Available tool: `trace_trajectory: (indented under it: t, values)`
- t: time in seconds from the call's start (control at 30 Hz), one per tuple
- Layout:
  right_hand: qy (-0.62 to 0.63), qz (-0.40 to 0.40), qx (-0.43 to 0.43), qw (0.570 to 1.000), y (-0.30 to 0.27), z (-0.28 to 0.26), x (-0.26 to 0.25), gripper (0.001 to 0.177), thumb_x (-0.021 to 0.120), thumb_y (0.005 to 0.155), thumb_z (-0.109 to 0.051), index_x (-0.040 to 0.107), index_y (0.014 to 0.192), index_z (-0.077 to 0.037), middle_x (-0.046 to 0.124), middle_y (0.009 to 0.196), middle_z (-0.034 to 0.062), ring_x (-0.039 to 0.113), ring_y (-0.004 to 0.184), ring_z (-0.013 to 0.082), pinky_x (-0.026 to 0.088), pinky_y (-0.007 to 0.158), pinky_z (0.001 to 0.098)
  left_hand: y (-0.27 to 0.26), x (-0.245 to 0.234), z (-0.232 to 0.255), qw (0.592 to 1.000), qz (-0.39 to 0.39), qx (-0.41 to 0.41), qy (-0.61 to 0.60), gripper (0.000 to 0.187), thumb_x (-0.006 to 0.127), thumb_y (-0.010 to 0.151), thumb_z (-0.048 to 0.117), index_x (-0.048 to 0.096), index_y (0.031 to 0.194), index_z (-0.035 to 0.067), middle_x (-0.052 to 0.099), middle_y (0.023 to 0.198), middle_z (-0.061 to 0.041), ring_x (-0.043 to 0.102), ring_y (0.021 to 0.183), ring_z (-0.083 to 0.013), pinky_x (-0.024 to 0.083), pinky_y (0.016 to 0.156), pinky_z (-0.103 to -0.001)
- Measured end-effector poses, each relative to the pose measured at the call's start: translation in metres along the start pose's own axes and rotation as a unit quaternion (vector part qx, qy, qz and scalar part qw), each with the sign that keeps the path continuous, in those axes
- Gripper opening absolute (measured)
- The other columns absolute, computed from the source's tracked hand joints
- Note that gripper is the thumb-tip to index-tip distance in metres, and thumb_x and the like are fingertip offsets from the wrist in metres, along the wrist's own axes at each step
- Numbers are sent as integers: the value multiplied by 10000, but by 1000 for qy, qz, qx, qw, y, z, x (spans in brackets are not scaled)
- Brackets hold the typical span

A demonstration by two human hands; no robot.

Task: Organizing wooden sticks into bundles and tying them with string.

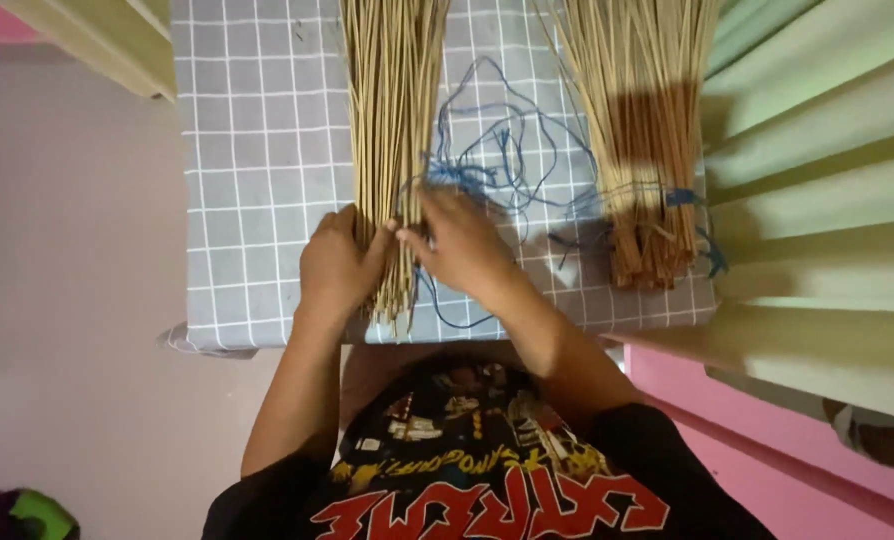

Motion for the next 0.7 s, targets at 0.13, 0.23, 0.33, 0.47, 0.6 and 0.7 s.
trace_trajectory:
  t: [0.13,0.23,0.33,0.47,0.6,0.7]
  values:
    - [-137,-77,47,986,-3,32,-26,725,681,979,-449,449,1545,-60,444,1504,255,452,1373,455,384,1082,589,-2,3,1,999,11,-10,-34,699,600,1012,515,620,1291,-126,668,1065,-291,682,1033,-495,545,836,-584]
    - [-207,-144,59,966,-14,82,-3,648,626,970,-504,518,1519,-178,443,1535,176,378,1450,373,322,1138,539,2,8,-3,998,41,6,-47,711,625,1005,526,613,1283,-128,662,1021,-275,694,980,-477,555,762,-574]
    - [-215,19,-22,976,-21,109,-12,324,648,986,-344,713,1245,-161,641,1187,64,630,1097,321,509,876,476,-1,2,5,999,40,3,-33,700,588,1031,517,613,1286,-135,662,1014,-263,701,974,-465,564,747,-562]
    - [-179,74,-8,981,-18,139,-56,154,614,954,-80,762,990,-103,638,886,105,677,815,340,537,694,439,-9,-7,13,999,25,-7,-31,629,465,1089,444,614,1298,-130,660,1052,-271,690,1010,-484,568,773,-566]
    - [-347,256,-134,892,-25,141,-121,157,715,980,-54,805,1097,-110,703,1002,78,697,956,249,536,906,357,-4,-9,3,997,22,-26,-66,478,501,1084,301,657,1261,-114,694,994,-271,700,965,-492,571,777,-563]
    - [-104,250,-40,962,-15,79,-168,158,663,934,163,710,1076,111,652,1010,191,612,871,353,505,835,418,-1,-14,-3,991,69,-23,-116,386,625,1002,292,708,1168,-47,759,834,-141,693,647,-260,533,597,-343]
Point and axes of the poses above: each hand's wrist, its own y-axis towards the middle knuckle, its own x-axis out of the palm, z = x × y, the point moved 6 cm from there along y, towards the middle knuckle
